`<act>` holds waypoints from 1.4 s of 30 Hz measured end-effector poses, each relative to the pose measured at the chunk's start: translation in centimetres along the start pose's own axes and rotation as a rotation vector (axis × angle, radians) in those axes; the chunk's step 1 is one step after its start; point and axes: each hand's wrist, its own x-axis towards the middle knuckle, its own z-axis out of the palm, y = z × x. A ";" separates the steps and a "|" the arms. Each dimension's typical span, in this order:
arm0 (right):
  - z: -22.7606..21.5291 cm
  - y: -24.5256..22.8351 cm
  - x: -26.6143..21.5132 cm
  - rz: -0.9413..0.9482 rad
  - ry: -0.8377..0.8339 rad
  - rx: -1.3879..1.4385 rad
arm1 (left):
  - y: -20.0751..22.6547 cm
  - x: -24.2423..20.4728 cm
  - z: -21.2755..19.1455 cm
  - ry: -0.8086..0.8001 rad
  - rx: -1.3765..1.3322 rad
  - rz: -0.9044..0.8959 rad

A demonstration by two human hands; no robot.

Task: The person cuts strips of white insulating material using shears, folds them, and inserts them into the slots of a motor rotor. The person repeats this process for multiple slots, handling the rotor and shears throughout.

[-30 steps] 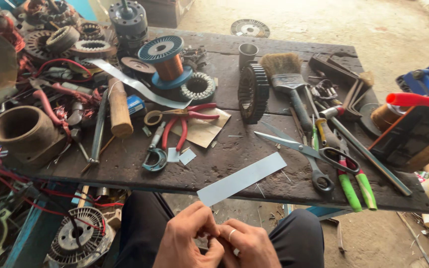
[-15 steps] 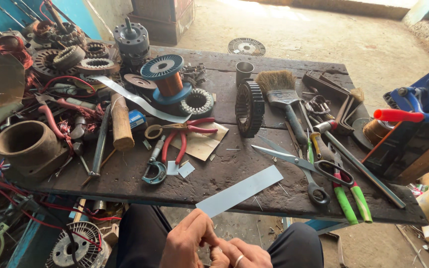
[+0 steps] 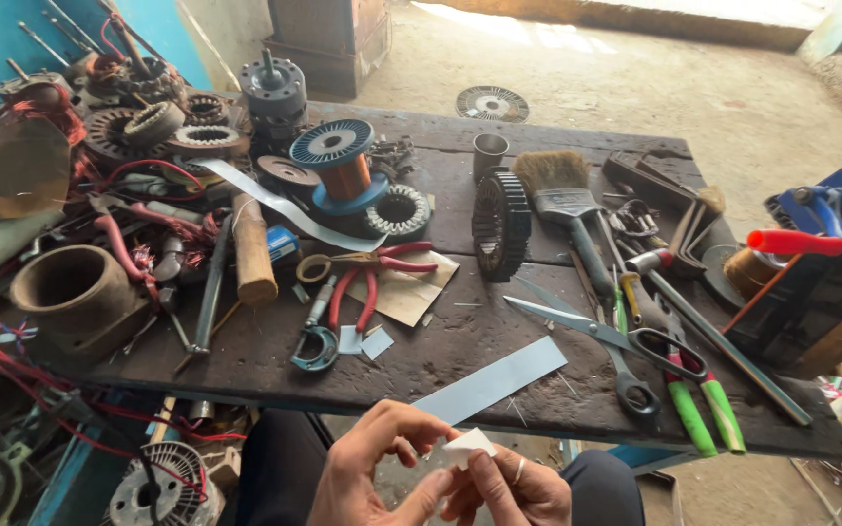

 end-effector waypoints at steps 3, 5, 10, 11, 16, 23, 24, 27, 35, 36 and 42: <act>-0.2 0.2 -0.4 0.147 0.037 0.131 | -0.4 0.1 0.9 0.080 -0.075 0.280; -0.6 0.7 -0.3 0.068 -0.041 0.141 | -0.9 0.0 1.1 0.070 -0.011 0.203; -0.8 1.8 0.1 -0.072 -0.050 0.228 | -2.1 -0.7 2.3 0.157 -0.133 -0.009; -0.5 2.0 0.2 -0.179 -0.057 0.217 | -2.4 -0.8 2.5 0.156 -0.217 -0.036; 0.3 1.4 0.0 -0.025 0.124 0.200 | -3.6 -1.7 2.9 0.113 -0.393 -0.051; 0.9 0.1 -0.5 0.060 0.048 0.587 | -5.5 -2.4 2.4 0.052 -0.511 -0.149; 1.0 0.1 -0.5 0.058 0.017 0.619 | -5.8 -2.5 2.4 0.070 -0.495 -0.165; 1.2 -0.3 -0.5 0.075 0.002 0.557 | -6.1 -2.5 2.3 0.109 -0.515 -0.345; 0.4 -3.7 -1.6 -0.340 -0.149 -0.408 | -4.1 -1.4 0.1 -0.110 0.098 -0.134; 0.4 -4.1 -1.6 -0.514 -0.177 -0.545 | -3.7 -1.3 0.0 -0.134 0.185 -0.010; 0.9 -4.9 -1.7 -0.545 -0.127 -0.614 | -2.3 -0.7 0.4 -0.123 -0.116 -0.162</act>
